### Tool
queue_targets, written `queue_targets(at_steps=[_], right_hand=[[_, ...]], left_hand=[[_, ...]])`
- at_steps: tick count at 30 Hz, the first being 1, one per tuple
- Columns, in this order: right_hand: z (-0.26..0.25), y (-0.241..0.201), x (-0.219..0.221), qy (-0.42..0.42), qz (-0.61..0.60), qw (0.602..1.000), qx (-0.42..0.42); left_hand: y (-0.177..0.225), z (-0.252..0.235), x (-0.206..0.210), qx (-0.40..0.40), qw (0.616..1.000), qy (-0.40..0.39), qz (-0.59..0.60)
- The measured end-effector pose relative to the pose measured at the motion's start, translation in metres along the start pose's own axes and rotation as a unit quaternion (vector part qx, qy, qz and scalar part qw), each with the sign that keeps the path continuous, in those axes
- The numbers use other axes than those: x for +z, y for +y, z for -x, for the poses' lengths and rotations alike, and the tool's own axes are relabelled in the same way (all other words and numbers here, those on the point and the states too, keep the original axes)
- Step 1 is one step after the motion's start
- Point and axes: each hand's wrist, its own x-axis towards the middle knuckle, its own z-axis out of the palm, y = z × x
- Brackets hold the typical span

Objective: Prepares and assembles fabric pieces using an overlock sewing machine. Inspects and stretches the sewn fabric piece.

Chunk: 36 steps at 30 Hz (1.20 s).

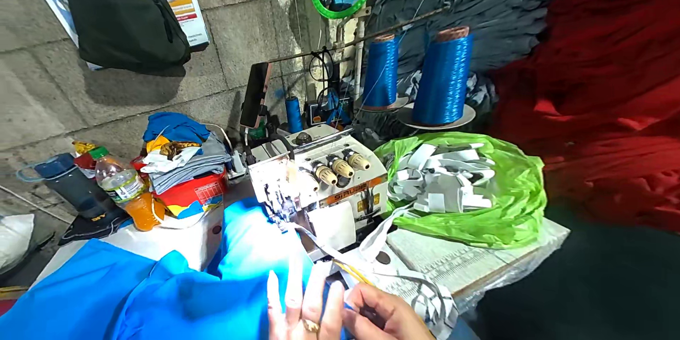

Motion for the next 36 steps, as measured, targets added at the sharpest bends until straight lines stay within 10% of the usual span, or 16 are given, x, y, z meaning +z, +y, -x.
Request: queue_targets(at_steps=[13, 22, 27, 36], right_hand=[[-0.081, -0.004, 0.035, 0.046, 0.005, 0.997, 0.065], [-0.097, -0.006, 0.048, 0.103, 0.051, 0.99, 0.082], [-0.059, 0.002, 0.058, 0.162, 0.068, 0.983, -0.05], [-0.033, -0.01, 0.055, -0.049, 0.134, 0.975, -0.17]], left_hand=[[-0.072, -0.024, -0.03, -0.13, 0.986, -0.104, 0.013], [-0.119, -0.076, -0.034, -0.338, 0.844, -0.389, 0.147], [-0.136, -0.067, -0.02, -0.439, 0.817, -0.268, 0.261], [-0.059, 0.008, -0.051, -0.422, 0.832, 0.059, 0.354]])
